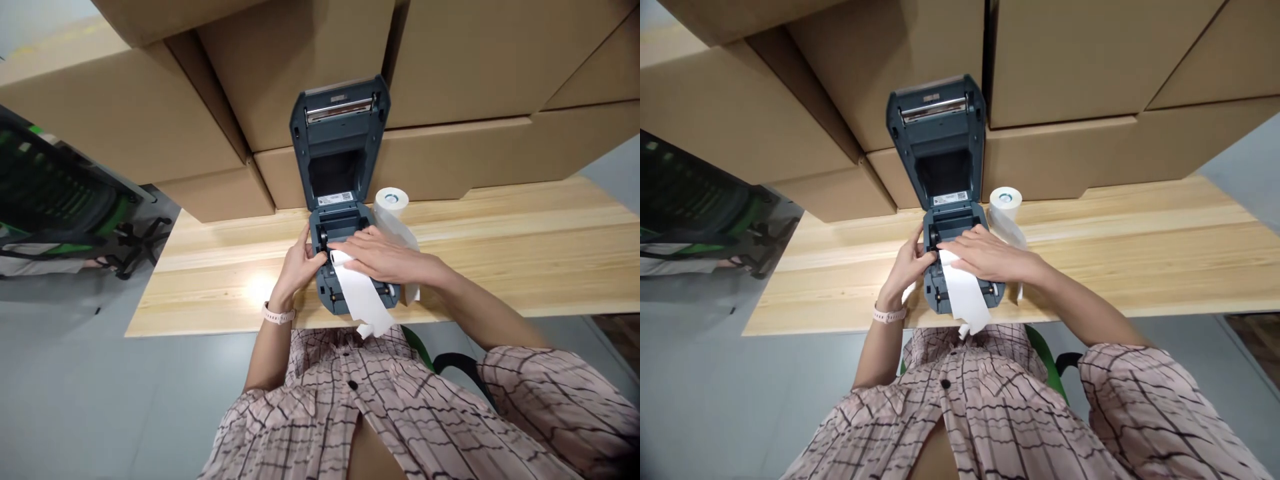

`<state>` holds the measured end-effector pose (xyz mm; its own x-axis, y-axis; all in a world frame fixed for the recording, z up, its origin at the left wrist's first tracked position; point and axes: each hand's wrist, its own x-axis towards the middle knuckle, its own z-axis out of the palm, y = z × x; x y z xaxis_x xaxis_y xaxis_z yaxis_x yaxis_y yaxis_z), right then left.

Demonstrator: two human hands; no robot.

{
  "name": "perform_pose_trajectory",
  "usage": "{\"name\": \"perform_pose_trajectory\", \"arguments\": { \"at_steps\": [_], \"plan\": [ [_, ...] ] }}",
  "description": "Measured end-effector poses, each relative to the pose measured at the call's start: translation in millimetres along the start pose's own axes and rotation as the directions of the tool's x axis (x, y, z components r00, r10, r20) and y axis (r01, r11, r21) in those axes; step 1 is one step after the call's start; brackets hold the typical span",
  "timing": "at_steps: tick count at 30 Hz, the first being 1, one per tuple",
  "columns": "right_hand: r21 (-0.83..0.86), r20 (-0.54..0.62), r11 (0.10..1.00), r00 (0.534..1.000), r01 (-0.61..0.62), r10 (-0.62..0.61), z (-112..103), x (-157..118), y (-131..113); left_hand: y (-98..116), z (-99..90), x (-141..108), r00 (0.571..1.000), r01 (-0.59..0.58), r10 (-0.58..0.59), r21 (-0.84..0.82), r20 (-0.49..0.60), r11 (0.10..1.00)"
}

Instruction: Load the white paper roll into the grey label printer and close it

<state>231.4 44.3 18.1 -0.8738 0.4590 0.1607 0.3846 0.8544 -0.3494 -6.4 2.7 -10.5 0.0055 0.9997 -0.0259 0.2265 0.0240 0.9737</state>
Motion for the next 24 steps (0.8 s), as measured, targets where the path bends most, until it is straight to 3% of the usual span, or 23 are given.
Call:
{"name": "perform_pose_trajectory", "arguments": {
  "at_steps": [4,8,15,24],
  "plan": [
    [-0.071,-0.006,0.995,0.997,-0.073,0.073,1,-5,-13,4,0.5,-3,0.999,-0.002,-0.005,0.160,0.045,0.987],
    [-0.110,-0.004,0.987,0.993,-0.118,0.118,3,-4,-23,7,0.9,-5,0.999,-0.010,0.001,0.199,0.041,0.980],
    [0.031,-0.050,0.973,0.972,-0.228,0.229,5,-1,-28,1,-1.0,-4,0.998,-0.011,0.000,0.181,0.059,0.983],
    [0.085,-0.148,0.983,0.974,-0.162,0.174,10,-5,-26,-5,-2.4,-4,0.997,-0.050,0.040,0.187,0.059,0.981]
  ]
}}
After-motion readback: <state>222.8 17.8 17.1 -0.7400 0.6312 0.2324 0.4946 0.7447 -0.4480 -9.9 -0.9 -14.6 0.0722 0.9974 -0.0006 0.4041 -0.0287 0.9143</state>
